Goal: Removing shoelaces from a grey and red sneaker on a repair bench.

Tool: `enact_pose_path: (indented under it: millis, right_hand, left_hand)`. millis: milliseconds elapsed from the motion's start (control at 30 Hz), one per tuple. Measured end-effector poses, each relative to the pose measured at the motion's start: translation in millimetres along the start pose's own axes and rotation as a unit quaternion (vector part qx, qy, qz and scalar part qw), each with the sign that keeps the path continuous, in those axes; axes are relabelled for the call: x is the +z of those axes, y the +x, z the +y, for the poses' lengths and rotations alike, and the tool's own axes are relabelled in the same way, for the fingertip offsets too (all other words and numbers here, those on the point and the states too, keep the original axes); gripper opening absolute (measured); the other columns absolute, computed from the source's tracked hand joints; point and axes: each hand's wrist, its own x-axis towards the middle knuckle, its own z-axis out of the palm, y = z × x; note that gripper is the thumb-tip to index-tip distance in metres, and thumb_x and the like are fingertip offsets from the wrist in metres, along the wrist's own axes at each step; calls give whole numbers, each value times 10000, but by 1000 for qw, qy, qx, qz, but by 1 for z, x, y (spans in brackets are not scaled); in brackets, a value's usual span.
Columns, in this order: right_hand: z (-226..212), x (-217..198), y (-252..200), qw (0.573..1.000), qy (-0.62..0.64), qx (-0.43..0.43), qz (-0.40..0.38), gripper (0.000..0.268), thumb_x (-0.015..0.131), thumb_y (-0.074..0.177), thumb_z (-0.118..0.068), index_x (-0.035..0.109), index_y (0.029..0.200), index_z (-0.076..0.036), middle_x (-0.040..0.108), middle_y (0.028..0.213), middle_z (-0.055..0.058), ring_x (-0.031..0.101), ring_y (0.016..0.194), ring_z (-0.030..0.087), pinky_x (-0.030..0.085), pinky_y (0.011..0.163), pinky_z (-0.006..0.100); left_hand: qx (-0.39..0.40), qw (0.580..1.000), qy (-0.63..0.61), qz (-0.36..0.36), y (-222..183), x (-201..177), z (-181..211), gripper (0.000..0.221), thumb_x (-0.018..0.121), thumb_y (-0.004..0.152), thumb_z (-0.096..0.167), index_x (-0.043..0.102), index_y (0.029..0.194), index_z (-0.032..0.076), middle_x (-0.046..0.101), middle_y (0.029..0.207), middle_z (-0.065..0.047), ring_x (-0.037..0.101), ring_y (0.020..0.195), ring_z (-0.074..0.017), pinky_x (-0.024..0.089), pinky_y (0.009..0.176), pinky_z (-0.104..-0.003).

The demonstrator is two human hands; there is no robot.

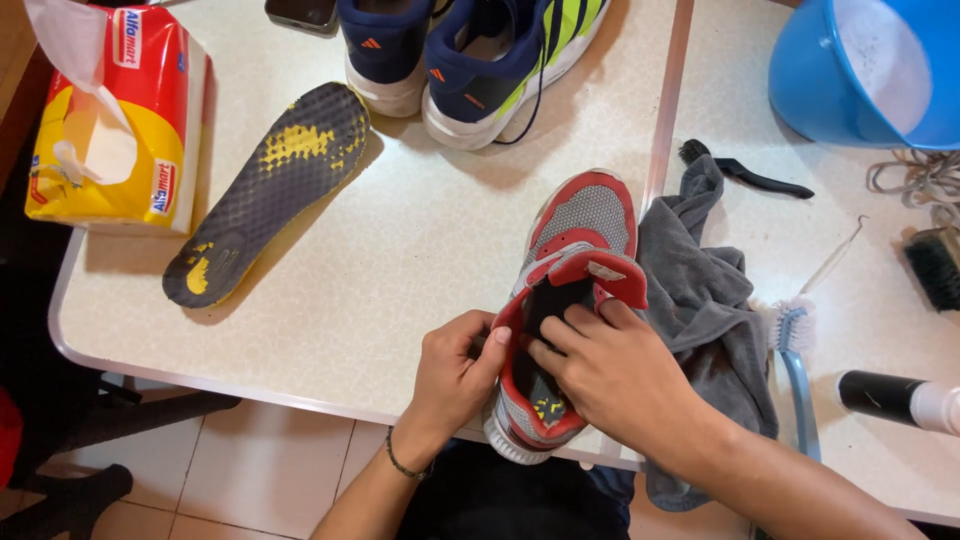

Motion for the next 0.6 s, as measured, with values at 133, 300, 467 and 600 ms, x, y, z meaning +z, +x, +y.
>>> enact_pose_path:
  millis: [133, 300, 467, 600]
  right_hand:
    - [-1, -2, -4, 998, 6, -21, 61, 296, 556, 948, -230, 641, 1227, -179, 583, 994, -5, 574, 886, 250, 456, 811, 427]
    - [-3, -3, 1, 1000, -20, 0, 0, 255, 555, 953, -300, 664, 1173, -233, 579, 944, -15, 598, 919, 255, 459, 793, 446]
    - [-3, -6, 6, 999, -34, -26, -31, 196, 615, 893, -215, 685, 1070, -171, 588, 922, -7, 582, 910, 266, 454, 740, 462]
    - [-5, -9, 9, 998, -54, -21, -10, 185, 598, 896, -200, 678, 1063, -186, 581, 921, -10, 582, 880, 262, 457, 755, 462]
  left_hand:
    - [11, 1000, 4, -5, -1, 1, -3, 383, 521, 1001, 374, 726, 934, 58, 681, 720, -10, 593, 610, -118, 463, 539, -265]
    - [14, 1000, 10, 3, -2, 0, -4, 381, 519, 1001, 379, 716, 920, 64, 661, 708, -6, 587, 605, -119, 462, 539, -266]
    - [0, 1000, 5, -5, -2, -2, -2, 384, 524, 1006, 382, 716, 912, 63, 623, 661, 5, 535, 573, -104, 418, 513, -272]
    - [10, 999, 31, 0, -2, -1, -4, 391, 508, 1003, 391, 718, 937, 67, 675, 717, -12, 596, 614, -134, 455, 546, -289]
